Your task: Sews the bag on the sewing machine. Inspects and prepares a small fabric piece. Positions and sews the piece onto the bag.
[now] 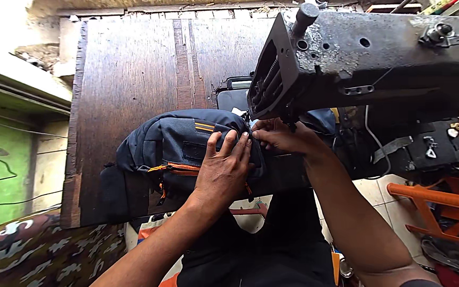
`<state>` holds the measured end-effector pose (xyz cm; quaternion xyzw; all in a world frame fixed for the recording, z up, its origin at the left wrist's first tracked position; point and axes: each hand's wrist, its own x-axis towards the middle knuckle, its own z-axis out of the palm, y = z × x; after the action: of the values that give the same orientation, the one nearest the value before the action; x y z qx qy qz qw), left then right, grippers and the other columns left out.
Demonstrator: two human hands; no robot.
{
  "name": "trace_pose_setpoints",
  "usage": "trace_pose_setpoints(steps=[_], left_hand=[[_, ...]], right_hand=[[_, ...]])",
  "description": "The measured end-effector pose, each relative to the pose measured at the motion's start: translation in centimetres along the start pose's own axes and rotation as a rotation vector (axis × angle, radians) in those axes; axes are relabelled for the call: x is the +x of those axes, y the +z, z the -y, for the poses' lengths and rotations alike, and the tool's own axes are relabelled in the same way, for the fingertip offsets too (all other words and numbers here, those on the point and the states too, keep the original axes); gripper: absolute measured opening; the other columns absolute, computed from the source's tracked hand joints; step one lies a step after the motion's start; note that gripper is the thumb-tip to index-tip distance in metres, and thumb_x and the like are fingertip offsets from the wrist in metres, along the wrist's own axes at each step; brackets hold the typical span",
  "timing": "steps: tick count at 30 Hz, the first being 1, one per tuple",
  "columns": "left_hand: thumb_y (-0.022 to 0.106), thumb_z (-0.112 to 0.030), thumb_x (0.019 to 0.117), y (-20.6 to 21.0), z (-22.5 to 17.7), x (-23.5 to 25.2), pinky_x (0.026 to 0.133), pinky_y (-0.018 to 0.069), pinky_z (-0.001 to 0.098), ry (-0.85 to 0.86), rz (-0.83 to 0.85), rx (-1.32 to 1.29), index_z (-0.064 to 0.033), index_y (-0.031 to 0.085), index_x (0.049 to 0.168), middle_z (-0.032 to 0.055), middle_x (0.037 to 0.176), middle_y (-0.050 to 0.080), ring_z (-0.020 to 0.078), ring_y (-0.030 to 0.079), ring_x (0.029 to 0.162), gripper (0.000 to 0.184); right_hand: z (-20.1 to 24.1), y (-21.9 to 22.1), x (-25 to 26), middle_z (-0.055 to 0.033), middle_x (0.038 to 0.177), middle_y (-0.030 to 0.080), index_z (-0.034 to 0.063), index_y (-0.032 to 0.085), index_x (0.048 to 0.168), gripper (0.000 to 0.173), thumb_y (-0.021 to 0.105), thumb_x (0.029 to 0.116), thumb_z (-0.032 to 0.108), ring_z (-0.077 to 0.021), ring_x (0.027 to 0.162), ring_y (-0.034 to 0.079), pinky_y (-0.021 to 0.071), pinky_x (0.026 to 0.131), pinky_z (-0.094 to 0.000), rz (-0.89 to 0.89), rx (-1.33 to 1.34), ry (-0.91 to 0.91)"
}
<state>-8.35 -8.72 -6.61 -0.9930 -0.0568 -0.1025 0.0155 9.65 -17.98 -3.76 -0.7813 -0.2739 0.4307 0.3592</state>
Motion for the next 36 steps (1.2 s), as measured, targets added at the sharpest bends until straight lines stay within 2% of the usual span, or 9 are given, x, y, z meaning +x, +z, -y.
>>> trace_pose_setpoints(steps=[10, 12, 14, 16, 20, 25, 29, 32, 36], left_hand=[[0.046, -0.045, 0.1052, 0.3, 0.0, -0.2, 0.114, 0.0250, 0.0541, 0.001, -0.014, 0.024, -0.0167, 0.069, 0.135, 0.0001, 0.146, 0.060, 0.0264, 0.048, 0.137, 0.047], [0.046, -0.044, 0.1052, 0.2, 0.0, -0.1, 0.114, 0.0254, 0.0537, 0.002, -0.018, 0.032, -0.0176, 0.070, 0.134, -0.0003, 0.146, 0.060, 0.0263, 0.049, 0.137, 0.046], [0.045, -0.044, 0.1054, 0.2, 0.0, -0.1, 0.114, 0.0252, 0.0542, 0.005, -0.008, 0.037, -0.0183, 0.070, 0.134, -0.0007, 0.146, 0.060, 0.0265, 0.048, 0.137, 0.046], [0.045, -0.044, 0.1057, 0.2, 0.0, -0.1, 0.115, 0.0250, 0.0546, 0.008, -0.006, 0.034, -0.0182, 0.070, 0.134, -0.0006, 0.146, 0.060, 0.0267, 0.048, 0.138, 0.046], [0.045, -0.044, 0.1057, 0.1, 0.0, -0.1, 0.114, 0.0257, 0.0548, 0.009, -0.004, 0.029, -0.0181, 0.070, 0.133, -0.0008, 0.146, 0.060, 0.0266, 0.049, 0.137, 0.045], [0.047, -0.042, 0.1052, -0.2, 0.0, 0.0, 0.113, 0.0274, 0.0560, 0.018, 0.012, 0.019, -0.0180, 0.074, 0.126, -0.0021, 0.148, 0.058, 0.0274, 0.048, 0.137, 0.041], [0.047, -0.041, 0.1053, 0.0, 0.2, 0.0, 0.113, 0.0275, 0.0562, 0.023, -0.011, -0.011, -0.0189, 0.072, 0.130, -0.0019, 0.144, 0.061, 0.0273, 0.050, 0.136, 0.042], [0.049, -0.042, 0.1047, -0.1, 0.1, 0.1, 0.114, 0.0267, 0.0555, 0.005, 0.007, -0.022, -0.0202, 0.069, 0.133, -0.0019, 0.144, 0.061, 0.0259, 0.050, 0.136, 0.041], [0.051, -0.042, 0.1036, -0.3, 0.0, 0.3, 0.113, 0.0269, 0.0543, -0.008, 0.022, -0.006, -0.0209, 0.066, 0.138, -0.0023, 0.142, 0.063, 0.0251, 0.051, 0.135, 0.043]], right_hand=[[-0.3, -0.2, 0.8, 0.0021, 0.068, 0.061, 0.0094, 0.068, 0.096, 0.008, 0.064, 0.0999, 0.016, -0.0031, 0.053, 0.056, 0.0482, 0.051, -0.0191, -0.004, -0.021, -0.024], [-0.8, -0.1, 0.9, 0.0038, 0.073, 0.062, 0.0122, 0.070, 0.096, 0.006, 0.067, 0.0968, 0.017, -0.0021, 0.061, 0.056, 0.0477, 0.058, -0.0211, -0.068, -0.071, -0.098], [-1.5, -0.1, 1.2, 0.0026, 0.081, 0.065, 0.0139, 0.071, 0.096, 0.007, 0.069, 0.0944, 0.020, -0.0042, 0.076, 0.061, 0.0513, 0.073, -0.0288, -0.098, -0.125, -0.158], [-1.7, 0.0, 1.5, 0.0020, 0.082, 0.066, 0.0141, 0.071, 0.095, 0.006, 0.070, 0.0935, 0.020, -0.0052, 0.079, 0.062, 0.0515, 0.076, -0.0308, -0.109, -0.133, -0.170], [-2.3, 0.6, 1.5, 0.0025, 0.079, 0.065, 0.0129, 0.070, 0.089, 0.005, 0.073, 0.0904, 0.016, -0.0042, 0.075, 0.060, 0.0506, 0.072, -0.0288, -0.229, -0.092, -0.171], [-2.3, 1.8, -0.3, -0.0011, 0.064, 0.055, 0.0124, 0.068, 0.090, 0.009, 0.069, 0.0950, 0.020, -0.0111, 0.052, 0.047, 0.0396, 0.049, -0.0303, -0.352, -0.160, -0.201], [-2.5, 1.9, -0.1, -0.0005, 0.066, 0.055, 0.0109, 0.068, 0.091, 0.010, 0.065, 0.0972, 0.018, -0.0117, 0.055, 0.050, 0.0433, 0.053, -0.0327, -0.375, -0.341, -0.313], [-3.1, 2.6, -0.2, -0.0093, 0.080, 0.064, 0.0060, 0.070, 0.098, 0.013, 0.064, 0.0961, 0.017, -0.0242, 0.070, 0.061, 0.0513, 0.064, -0.0450, -0.446, -0.518, -0.406], [-3.6, 3.3, -0.3, -0.0150, 0.085, 0.064, 0.0032, 0.070, 0.099, 0.015, 0.063, 0.0964, 0.016, -0.0302, 0.070, 0.064, 0.0528, 0.059, -0.0469, -0.520, -0.631, -0.459]])
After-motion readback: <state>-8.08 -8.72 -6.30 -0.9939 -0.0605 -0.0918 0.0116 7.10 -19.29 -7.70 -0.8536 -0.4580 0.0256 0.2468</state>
